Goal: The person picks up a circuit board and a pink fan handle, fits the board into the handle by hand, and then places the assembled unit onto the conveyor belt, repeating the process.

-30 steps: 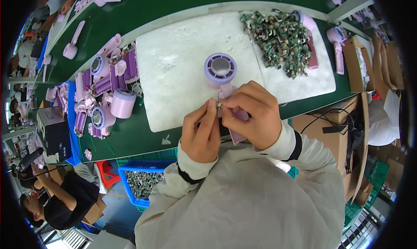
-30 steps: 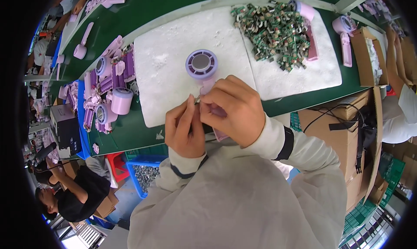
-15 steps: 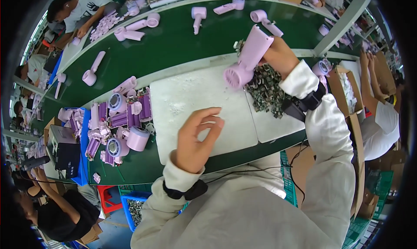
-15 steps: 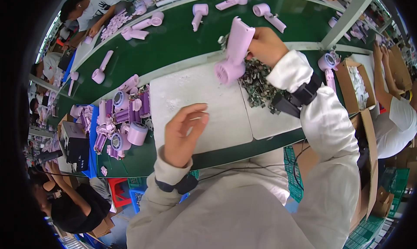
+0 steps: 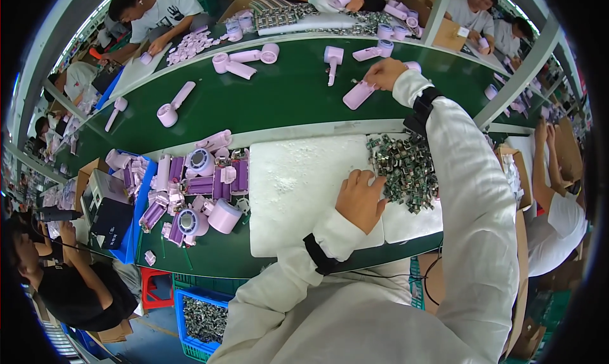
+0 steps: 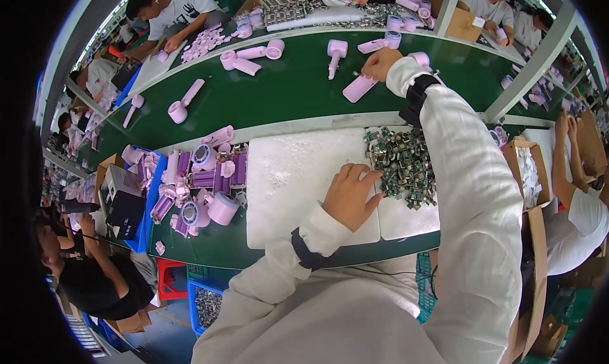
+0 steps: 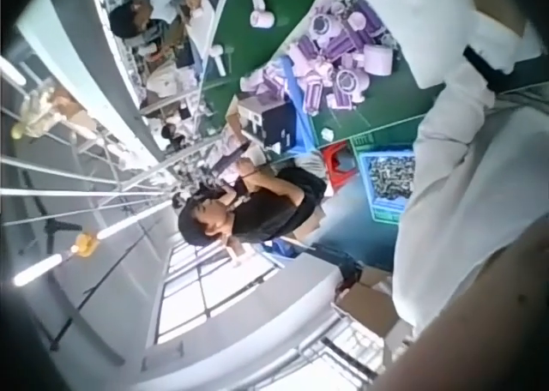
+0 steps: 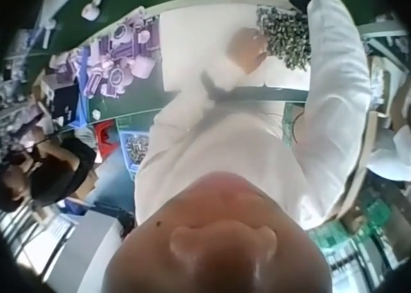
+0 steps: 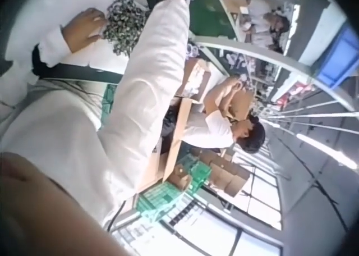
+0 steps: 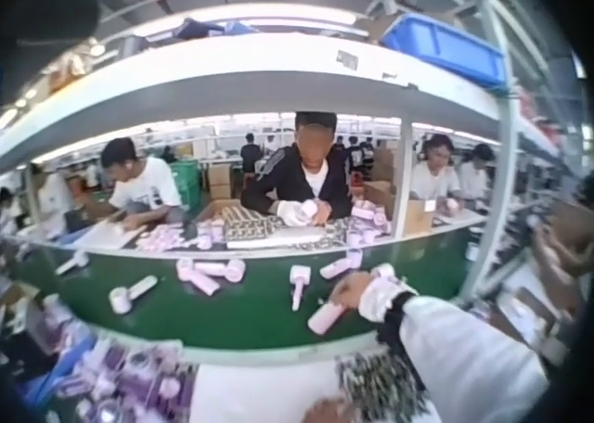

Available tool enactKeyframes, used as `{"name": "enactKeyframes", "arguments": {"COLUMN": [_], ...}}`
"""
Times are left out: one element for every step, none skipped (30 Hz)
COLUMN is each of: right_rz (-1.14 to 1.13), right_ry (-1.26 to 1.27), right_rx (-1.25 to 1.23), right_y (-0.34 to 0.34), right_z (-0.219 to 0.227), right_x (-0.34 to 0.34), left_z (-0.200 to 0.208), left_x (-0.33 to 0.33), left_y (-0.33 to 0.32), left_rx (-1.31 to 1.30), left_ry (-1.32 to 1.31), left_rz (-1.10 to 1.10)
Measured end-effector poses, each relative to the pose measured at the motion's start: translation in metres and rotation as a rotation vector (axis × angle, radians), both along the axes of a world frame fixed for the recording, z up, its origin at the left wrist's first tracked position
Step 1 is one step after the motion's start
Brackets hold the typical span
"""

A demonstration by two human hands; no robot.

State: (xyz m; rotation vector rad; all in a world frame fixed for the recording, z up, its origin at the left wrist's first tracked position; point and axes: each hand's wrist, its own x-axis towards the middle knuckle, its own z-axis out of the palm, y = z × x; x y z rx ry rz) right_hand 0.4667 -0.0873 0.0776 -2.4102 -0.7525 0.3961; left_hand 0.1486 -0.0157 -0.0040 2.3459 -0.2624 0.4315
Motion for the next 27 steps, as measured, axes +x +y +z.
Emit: {"name": "enactKeyframes", "arguments": {"right_rz": [-0.019,-0.036,-0.065,-0.067,-0.112,-0.156,-0.2,-0.196,-0.257,-0.317,-0.377,-0.372,-0.403,-0.436,-0.457,-0.449,-0.469,-0.482,-0.491,-0.495,-0.27,-0.041,0.2,0.214,-0.18,-0.567,-0.584], "right_ry": [-0.061,-0.121,-0.186,-0.185,-0.19,-0.195,-0.2,-0.196,-0.203,-0.207,-0.214,-0.211,-0.204,-0.198,-0.186,-0.184,-0.052,0.086,0.221,0.222,-0.038,-0.298,-0.547,-0.541,0.072,0.691,0.676], "right_rx": [-0.019,-0.037,-0.058,-0.066,-0.112,-0.159,-0.204,-0.208,-0.274,-0.337,-0.4,-0.397,-0.426,-0.452,-0.478,-0.471,-0.341,-0.216,-0.091,-0.091,-0.284,-0.474,-0.661,-0.66,-0.117,0.429,0.42], "right_y": [0.001,0.002,-0.004,-0.009,-0.014,-0.018,-0.02,-0.017,-0.014,-0.011,-0.008,-0.005,-0.009,-0.012,-0.005,0.001,0.007,0.013,0.021,0.011,-0.013,-0.038,-0.051,-0.048,-0.043,-0.042,-0.059], "right_z": [-0.002,-0.003,-0.004,-0.006,-0.008,-0.011,-0.013,-0.017,-0.02,-0.025,-0.03,-0.033,-0.042,-0.05,-0.06,-0.068,-0.074,-0.083,-0.088,-0.096,-0.103,-0.107,-0.111,-0.105,-0.082,-0.059,-0.037], "right_x": [0.008,0.015,0.027,0.039,0.051,0.064,0.077,0.089,0.101,0.115,0.129,0.143,0.162,0.18,0.189,0.197,0.204,0.207,0.21,0.219,0.233,0.245,0.249,0.242,0.227,0.209,0.193], "left_z": [-0.002,-0.005,-0.004,-0.003,0.0,0.003,0.005,0.006,0.007,0.008,0.009,0.01,0.012,0.013,0.012,0.012,0.012,0.011,0.01,0.009,0.01,0.011,0.011,0.01,0.01,0.011,0.015], "left_x": [0.001,0.002,0.005,0.006,0.006,0.006,0.007,0.008,0.01,0.011,0.013,0.016,0.018,0.02,0.021,0.022,0.024,0.024,0.024,0.024,0.022,0.021,0.022,0.022,0.019,0.016,0.013], "left_y": [0.0,0.001,-0.001,-0.002,-0.003,-0.004,-0.005,-0.006,-0.006,-0.006,-0.008,-0.011,-0.013,-0.014,-0.013,-0.012,-0.01,-0.01,-0.009,-0.01,-0.01,-0.009,-0.006,-0.001,0.002,0.004,0.004], "left_rx": [0.031,0.062,0.054,0.044,0.03,0.016,0.006,0.0,-0.006,-0.009,-0.008,-0.047,-0.086,-0.123,-0.117,-0.138,-0.159,-0.183,-0.179,-0.21,-0.244,-0.279,-0.285,-0.348,-0.416,-0.488,-0.503], "left_ry": [-0.009,-0.015,-0.016,-0.021,-0.027,-0.032,-0.031,-0.008,0.013,0.037,0.041,0.042,0.042,0.038,0.043,0.072,0.097,0.128,0.127,0.144,0.156,0.166,0.168,0.191,0.206,0.222,0.219], "left_rz": [0.012,0.025,0.021,0.021,0.022,0.025,0.025,0.046,0.067,0.09,0.095,0.107,0.112,0.117,0.125,0.116,0.107,0.101,0.113,0.105,0.092,0.076,0.068,0.067,0.08,0.087,0.07]}}
